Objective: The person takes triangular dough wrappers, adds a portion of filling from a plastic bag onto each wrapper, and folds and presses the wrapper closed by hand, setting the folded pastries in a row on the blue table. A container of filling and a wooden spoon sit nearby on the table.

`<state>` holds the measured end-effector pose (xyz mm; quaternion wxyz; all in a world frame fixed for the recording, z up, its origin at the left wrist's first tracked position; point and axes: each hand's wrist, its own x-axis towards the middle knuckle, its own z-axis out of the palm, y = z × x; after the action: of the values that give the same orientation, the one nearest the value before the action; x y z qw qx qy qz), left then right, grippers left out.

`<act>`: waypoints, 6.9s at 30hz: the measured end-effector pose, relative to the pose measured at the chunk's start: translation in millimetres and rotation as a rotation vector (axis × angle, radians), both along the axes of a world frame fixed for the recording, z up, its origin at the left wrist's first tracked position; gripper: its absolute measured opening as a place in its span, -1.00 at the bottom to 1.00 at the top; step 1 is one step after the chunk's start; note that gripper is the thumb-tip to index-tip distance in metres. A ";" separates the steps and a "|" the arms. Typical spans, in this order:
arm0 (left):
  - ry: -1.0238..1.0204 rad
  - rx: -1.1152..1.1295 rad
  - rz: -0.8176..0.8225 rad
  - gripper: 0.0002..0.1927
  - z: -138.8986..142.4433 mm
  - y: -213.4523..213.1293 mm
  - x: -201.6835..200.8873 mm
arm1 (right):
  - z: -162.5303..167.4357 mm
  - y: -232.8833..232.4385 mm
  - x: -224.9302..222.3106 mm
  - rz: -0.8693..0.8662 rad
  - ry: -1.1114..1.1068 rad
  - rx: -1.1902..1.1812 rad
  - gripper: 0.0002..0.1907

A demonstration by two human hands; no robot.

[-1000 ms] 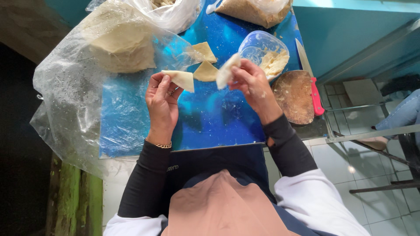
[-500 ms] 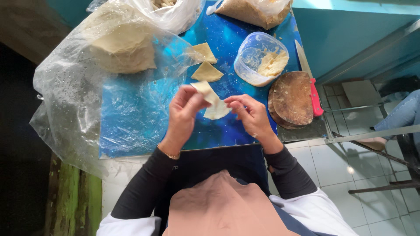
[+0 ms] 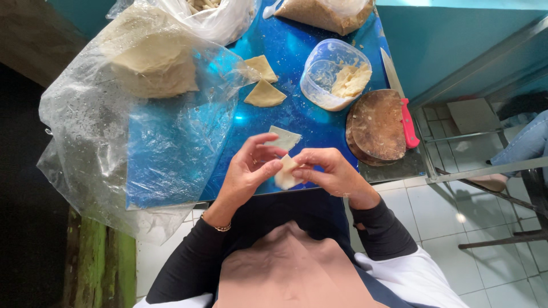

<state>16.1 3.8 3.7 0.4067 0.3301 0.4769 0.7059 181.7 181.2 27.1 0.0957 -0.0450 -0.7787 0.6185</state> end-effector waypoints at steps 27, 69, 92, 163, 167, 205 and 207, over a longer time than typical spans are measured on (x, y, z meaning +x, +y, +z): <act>1.397 -0.195 0.455 -0.84 -0.4 23.2 2.7 | 46.8 67.8 -10.1 -0.564 -0.003 1.541 -0.48; 1.148 -0.153 0.540 -0.91 0.2 21.4 -1.6 | 4.1 16.8 -39.8 -0.129 0.282 1.709 -0.47; 1.176 -0.154 0.547 -0.92 2.0 20.8 -1.8 | 3.7 49.3 -58.3 -0.235 0.183 1.590 -0.55; 1.068 0.057 0.453 -0.73 18.9 8.7 -1.2 | 0.3 51.4 -12.0 -0.434 -0.130 0.200 -0.83; 1.271 0.080 0.392 -0.70 21.4 7.2 -0.5 | -7.2 38.0 -14.2 -0.443 -0.071 0.407 -0.86; 1.372 -0.140 0.377 -0.62 18.5 -1.8 1.2 | 57.9 119.4 -20.5 -0.517 -0.016 0.168 -0.85; 1.401 -0.151 0.343 -0.65 18.5 0.3 1.7 | 68.3 158.3 -28.1 -0.549 0.037 0.131 -0.85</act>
<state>17.8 4.1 22.2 -0.0891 0.5965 0.7181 0.3474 153.6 339.5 95.5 0.2768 -0.2366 -0.7738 0.5182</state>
